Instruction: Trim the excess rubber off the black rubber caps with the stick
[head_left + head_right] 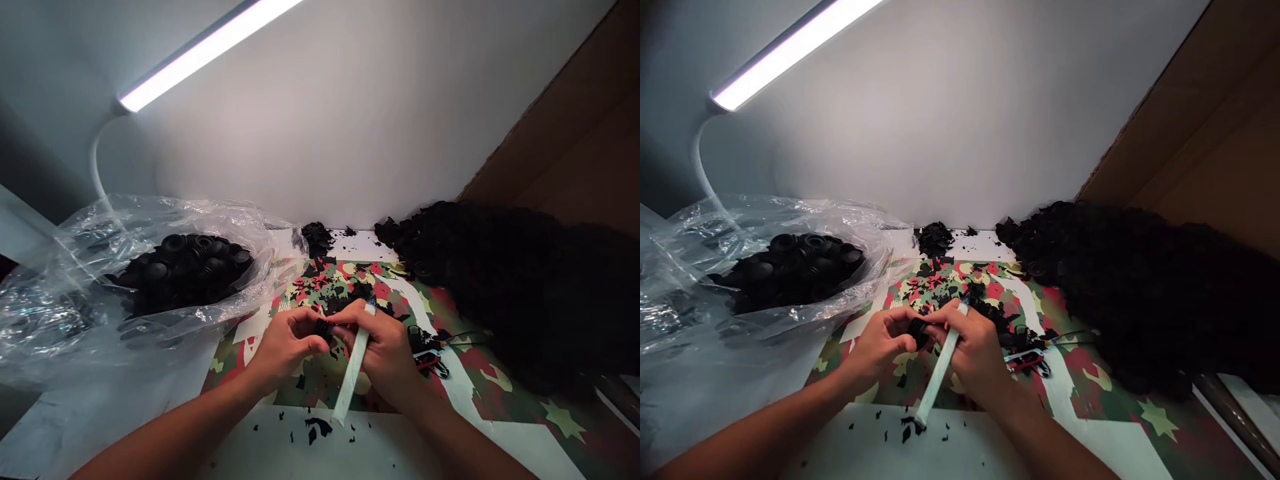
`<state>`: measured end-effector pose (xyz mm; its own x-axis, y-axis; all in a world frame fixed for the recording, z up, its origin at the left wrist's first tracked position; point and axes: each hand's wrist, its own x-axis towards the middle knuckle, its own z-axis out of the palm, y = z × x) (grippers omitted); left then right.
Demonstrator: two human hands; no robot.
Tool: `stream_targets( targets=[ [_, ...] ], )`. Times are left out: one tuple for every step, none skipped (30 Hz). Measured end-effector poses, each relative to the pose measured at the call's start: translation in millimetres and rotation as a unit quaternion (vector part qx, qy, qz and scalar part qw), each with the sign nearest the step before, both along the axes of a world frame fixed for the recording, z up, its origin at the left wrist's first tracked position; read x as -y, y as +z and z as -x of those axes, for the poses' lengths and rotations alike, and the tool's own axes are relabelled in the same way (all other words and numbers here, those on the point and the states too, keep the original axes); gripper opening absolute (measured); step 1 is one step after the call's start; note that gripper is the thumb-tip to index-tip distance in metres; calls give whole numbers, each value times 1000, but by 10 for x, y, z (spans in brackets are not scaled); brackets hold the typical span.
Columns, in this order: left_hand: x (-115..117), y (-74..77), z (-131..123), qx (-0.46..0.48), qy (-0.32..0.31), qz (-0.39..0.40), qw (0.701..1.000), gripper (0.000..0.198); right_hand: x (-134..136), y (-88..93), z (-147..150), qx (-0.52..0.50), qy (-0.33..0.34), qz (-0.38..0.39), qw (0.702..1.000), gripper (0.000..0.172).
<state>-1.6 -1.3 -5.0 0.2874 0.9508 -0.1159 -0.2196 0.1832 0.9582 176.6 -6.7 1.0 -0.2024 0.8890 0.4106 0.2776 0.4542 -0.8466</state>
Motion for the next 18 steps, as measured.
stream_targets(
  targets=[
    [2, -33, 6, -12, -11, -21, 1000, 32, -5, 3, -1, -5, -12, 35, 999, 10],
    [6, -62, 12, -26, -9, -50, 998, 45, -9, 8, -1, -18, -19, 83, 996, 12],
    [10, -82, 19, -41, 4, -85, 996, 59, -10, 15, 0, -40, -20, 137, 990, 17],
    [15, -91, 27, -57, 22, -121, 991, 68, -9, 22, 3, -68, -18, 186, 980, 23],
    [19, -88, 36, -74, 37, -156, 984, 68, -8, 30, 8, -96, -11, 228, 969, 28],
    [21, -75, 45, -89, 48, -187, 977, 60, -7, 36, 12, -118, -4, 259, 959, 32],
    [22, -53, 53, -102, 54, -213, 970, 48, -7, 40, 16, -129, 2, 278, 952, 34],
    [21, -29, 60, -112, 59, -232, 964, 38, -8, 41, 19, -131, 6, 288, 949, 36],
    [19, -4, 65, -123, 63, -244, 960, 32, -9, 41, 20, -127, 4, 290, 949, 36],
    [16, 16, 68, -135, 67, -247, 957, 30, -11, 39, 20, -120, -3, 284, 951, 37],
    [13, 30, 69, -147, 70, -245, 956, 30, -13, 37, 17, -114, -14, 274, 955, 38],
    [11, 37, 68, -159, 71, -241, 955, 30, -13, 37, 14, -111, -22, 264, 958, 39],
    [8, 35, 66, -168, 69, -238, 954, 30, -11, 40, 11, -108, -24, 257, 960, 40],
    [7, 28, 64, -174, 66, -241, 953, 30, -7, 45, 9, -106, -19, 254, 961, 40],
    [5, 17, 62, -177, 61, -248, 950, 30, -1, 52, 10, -103, -8, 255, 961, 38],
    [4, 3, 61, -180, 59, -259, 947, 30, 7, 61, 15, -100, 6, 257, 961, 36],
    [3, -9, 60, -184, 59, -271, 943, 31, 16, 71, 21, -100, 17, 260, 960, 35],
    [3, -19, 61, -190, 61, -284, 938, 32, 25, 81, 31, -101, 25, 262, 959, 35]
  ],
)
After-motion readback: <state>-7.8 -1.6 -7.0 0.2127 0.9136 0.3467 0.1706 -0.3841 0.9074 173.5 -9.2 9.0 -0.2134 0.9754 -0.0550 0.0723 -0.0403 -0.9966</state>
